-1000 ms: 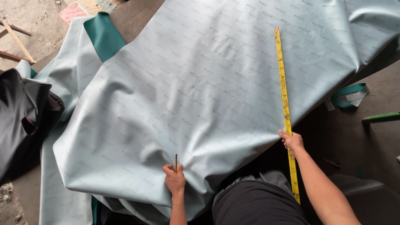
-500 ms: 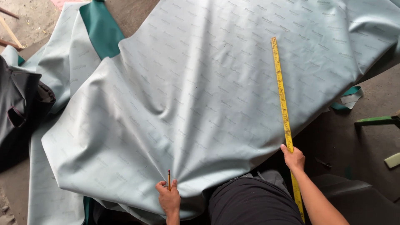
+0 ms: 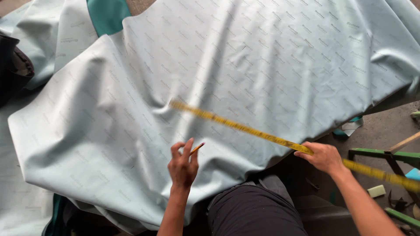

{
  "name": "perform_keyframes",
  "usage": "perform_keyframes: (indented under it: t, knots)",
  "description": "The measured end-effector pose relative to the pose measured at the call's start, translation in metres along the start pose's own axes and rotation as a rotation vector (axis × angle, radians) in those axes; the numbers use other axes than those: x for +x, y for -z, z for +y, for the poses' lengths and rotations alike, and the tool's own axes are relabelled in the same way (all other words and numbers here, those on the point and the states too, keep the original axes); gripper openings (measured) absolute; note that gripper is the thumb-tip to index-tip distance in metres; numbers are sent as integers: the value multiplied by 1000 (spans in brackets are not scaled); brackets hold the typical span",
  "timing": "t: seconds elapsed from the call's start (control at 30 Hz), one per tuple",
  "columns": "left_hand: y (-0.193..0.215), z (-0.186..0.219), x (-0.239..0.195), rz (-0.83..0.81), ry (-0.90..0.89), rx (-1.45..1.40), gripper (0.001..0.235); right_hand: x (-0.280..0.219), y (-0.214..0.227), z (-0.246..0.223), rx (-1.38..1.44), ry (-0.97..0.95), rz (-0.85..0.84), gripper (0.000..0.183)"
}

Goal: Measuring and marking dimensions on a large piece of light blue fabric using a yellow ruler and a pencil on a cutting table.

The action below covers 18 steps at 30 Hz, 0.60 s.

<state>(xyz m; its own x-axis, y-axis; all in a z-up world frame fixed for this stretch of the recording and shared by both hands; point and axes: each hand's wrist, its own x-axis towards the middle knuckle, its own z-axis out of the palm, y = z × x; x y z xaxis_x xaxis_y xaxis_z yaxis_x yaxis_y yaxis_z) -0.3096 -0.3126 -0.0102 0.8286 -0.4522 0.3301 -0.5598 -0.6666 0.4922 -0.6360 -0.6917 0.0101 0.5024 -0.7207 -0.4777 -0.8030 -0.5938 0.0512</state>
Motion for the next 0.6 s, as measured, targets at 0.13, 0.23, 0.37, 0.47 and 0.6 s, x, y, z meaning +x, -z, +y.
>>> perform_keyframes:
  t: [0.13,0.23,0.37,0.47,0.6]
  knots:
    - [-44,37,40,-164,-148,22,48,98,32,10,-98,492,135,38]
    - [-95,23,30,-350,-94,167,50,191,52,17,-108,798,287,43]
    - [-126,17,29,-494,151,318,50,326,81,5,-268,1143,300,54]
    - [-150,20,31,-311,220,332,61,404,82,-13,-222,1269,298,49]
    - [-157,16,44,-227,398,361,58,465,89,-53,-199,1415,216,52]
